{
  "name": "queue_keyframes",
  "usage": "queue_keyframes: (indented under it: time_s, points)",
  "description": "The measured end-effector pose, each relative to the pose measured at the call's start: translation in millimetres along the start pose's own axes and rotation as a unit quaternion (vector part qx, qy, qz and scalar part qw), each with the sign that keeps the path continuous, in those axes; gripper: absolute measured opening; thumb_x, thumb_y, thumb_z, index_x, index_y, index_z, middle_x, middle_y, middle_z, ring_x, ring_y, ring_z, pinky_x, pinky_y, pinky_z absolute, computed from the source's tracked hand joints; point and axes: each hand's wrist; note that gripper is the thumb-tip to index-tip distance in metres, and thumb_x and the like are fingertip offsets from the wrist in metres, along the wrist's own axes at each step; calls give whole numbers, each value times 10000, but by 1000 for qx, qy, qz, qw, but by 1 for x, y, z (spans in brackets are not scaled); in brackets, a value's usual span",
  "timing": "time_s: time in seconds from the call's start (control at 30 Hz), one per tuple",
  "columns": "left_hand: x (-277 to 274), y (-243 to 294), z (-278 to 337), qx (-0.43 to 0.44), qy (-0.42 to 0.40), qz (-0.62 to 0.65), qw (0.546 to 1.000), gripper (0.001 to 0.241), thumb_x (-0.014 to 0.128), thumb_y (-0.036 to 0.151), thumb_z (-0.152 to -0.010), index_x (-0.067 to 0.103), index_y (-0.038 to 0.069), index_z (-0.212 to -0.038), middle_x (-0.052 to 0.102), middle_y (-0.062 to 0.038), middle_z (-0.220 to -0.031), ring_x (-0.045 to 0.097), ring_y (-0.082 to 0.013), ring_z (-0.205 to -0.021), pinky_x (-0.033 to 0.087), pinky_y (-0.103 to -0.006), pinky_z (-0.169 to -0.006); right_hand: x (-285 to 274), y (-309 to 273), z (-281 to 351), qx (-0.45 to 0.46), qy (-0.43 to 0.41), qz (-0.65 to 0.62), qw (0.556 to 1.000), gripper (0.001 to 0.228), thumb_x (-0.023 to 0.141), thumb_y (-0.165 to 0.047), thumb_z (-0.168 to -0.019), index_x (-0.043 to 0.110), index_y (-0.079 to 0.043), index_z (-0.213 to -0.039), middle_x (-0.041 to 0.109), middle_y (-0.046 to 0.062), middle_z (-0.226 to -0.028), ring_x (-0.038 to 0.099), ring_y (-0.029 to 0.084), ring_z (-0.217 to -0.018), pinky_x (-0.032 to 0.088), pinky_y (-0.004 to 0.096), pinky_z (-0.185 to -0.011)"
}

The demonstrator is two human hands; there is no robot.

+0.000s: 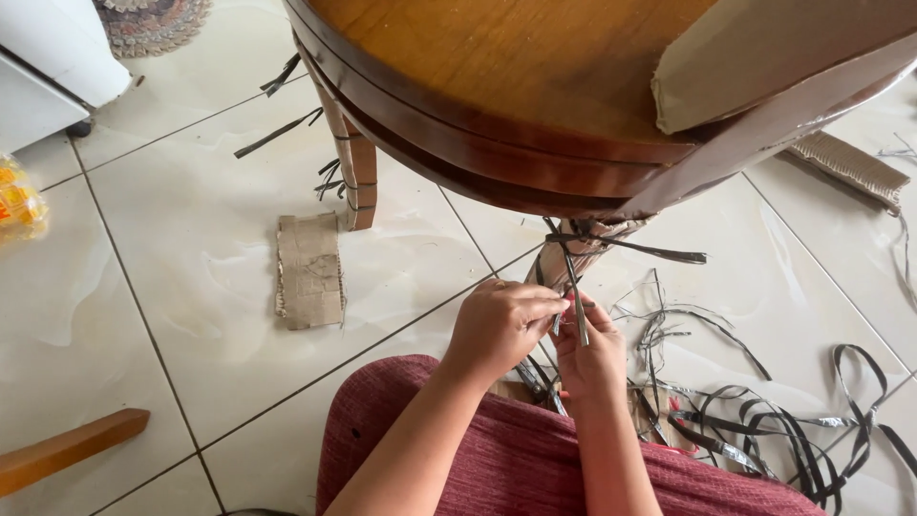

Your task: Wrapping the legs of a wooden chair with protective cardboard and securing them with plastic straps.

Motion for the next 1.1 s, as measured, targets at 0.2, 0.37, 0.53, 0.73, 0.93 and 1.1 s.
queue_keyframes:
  time_s: [0.2, 0.37, 0.53, 0.73, 0.93, 1.1]
  points:
    - [-18, 3, -7, -21, -9, 4, 1000, 146, 765, 134, -874, 811, 263, -926, 806, 97, -997, 766, -122, -904, 535, -313, -918, 63, -13, 29, 71, 75, -150, 983, 198, 821, -110, -904, 659, 4, -901, 589, 30, -697, 646, 137, -625, 661, 264, -642]
    - [-29, 7, -11, -28, -40, 22, 999, 155, 768, 97, -861, 813, 233, -918, 807, 73, -993, 765, -138, -932, 528, -323, -939, 49, 0, 23, 37, 68, -106, 991, 240, 810, -157, -928, 656, 2, -837, 608, 62, -684, 635, 136, -574, 655, 283, -586]
    - [-25, -1, -8, -57, -51, 33, 997, 156, 781, 69, -827, 818, 200, -903, 807, 39, -994, 766, -174, -966, 536, -334, -936, 82, -43, 57, 34, -13, -37, 999, 210, 734, -188, -986, 705, -56, -826, 646, 52, -699, 628, 124, -603, 584, 271, -581]
    - [-33, 0, -10, -152, -49, 193, 968, 203, 801, -1, -770, 807, 168, -883, 784, -3, -1085, 747, -267, -1040, 582, -394, -927, 78, -32, 58, 19, -53, -47, 997, 140, 731, -135, -980, 702, -73, -858, 693, 67, -771, 668, 168, -686, 560, 295, -638]
    - [-37, -1, -13, -188, -44, 222, 956, 133, 811, 43, -816, 821, 159, -881, 777, -26, -992, 766, -243, -939, 593, -346, -847, 84, -35, 69, -44, 7, 52, 998, 286, 601, -183, -1082, 685, 41, -925, 690, 163, -748, 656, 200, -589, 536, 263, -553]
    - [-21, -11, -10, -265, -17, 259, 929, 75, 810, 231, -879, 792, 169, -916, 795, -5, -880, 776, -199, -880, 584, -299, -810, 88, -41, 83, -165, -27, 393, 904, 403, 496, -232, -1122, 797, -42, -932, 674, 97, -557, 509, 139, -454, 441, 235, -503]
Point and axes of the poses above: each hand's wrist, its own z-axis away from the middle knuckle, its own x-axis out of the palm, y = z × x
